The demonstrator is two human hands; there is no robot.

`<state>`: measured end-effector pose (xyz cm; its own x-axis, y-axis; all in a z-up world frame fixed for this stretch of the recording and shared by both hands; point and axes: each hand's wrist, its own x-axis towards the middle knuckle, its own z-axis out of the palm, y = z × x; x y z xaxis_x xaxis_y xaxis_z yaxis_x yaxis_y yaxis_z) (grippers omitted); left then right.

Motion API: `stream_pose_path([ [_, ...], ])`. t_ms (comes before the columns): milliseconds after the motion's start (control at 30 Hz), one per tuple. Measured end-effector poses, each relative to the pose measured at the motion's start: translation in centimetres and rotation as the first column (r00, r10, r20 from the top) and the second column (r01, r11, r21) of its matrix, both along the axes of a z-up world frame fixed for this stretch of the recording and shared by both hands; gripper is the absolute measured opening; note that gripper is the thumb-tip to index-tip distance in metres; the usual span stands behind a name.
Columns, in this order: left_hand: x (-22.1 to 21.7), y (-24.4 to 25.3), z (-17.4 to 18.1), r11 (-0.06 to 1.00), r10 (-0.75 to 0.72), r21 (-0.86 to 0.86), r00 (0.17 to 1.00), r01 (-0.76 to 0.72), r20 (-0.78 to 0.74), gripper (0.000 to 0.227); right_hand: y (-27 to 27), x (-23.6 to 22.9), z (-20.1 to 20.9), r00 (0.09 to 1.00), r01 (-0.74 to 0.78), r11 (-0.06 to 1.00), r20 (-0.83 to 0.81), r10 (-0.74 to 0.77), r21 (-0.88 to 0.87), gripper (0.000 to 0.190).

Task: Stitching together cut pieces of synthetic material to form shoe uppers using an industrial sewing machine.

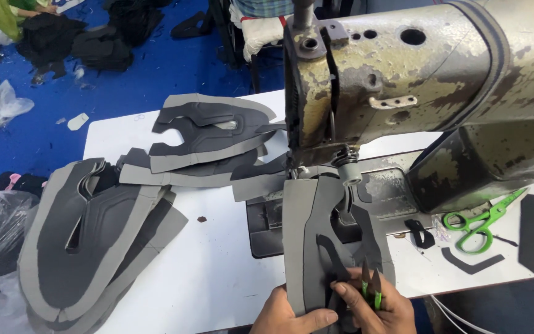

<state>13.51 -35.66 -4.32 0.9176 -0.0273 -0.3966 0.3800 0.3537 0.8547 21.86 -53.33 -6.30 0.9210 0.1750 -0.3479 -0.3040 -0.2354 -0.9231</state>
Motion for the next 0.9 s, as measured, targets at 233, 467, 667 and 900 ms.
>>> stream_pose_path([
  [233, -0.1, 0.0, -0.6, 0.999, 0.031, 0.009, 0.999, -0.031, -0.021, 0.069, -0.8, 0.2, -1.9, 0.998, 0.019, 1.000, 0.061, -0.019, 0.004, 0.034],
  [467, -1.0, -0.5, -3.3, 0.952, 0.106, 0.302, 0.980, -0.051, -0.168, 0.090, -0.1, 1.8, 0.9, 0.993, -0.056, 0.984, 0.108, 0.038, 0.169, 0.051],
  [667, -0.4, 0.0, -2.6, 0.983, 0.051, 0.175, 0.997, -0.061, 0.062, 0.091, 0.8, 1.7, 0.8, 0.998, -0.003, 0.970, -0.061, 0.018, 0.241, 0.045],
  [900, -0.3, -0.2, -3.4, 0.987, 0.060, 0.151, 0.998, -0.063, 0.028, 0.091, 0.9, 1.6, 0.4, 0.999, 0.017, 0.974, -0.043, -0.007, 0.225, 0.043],
])
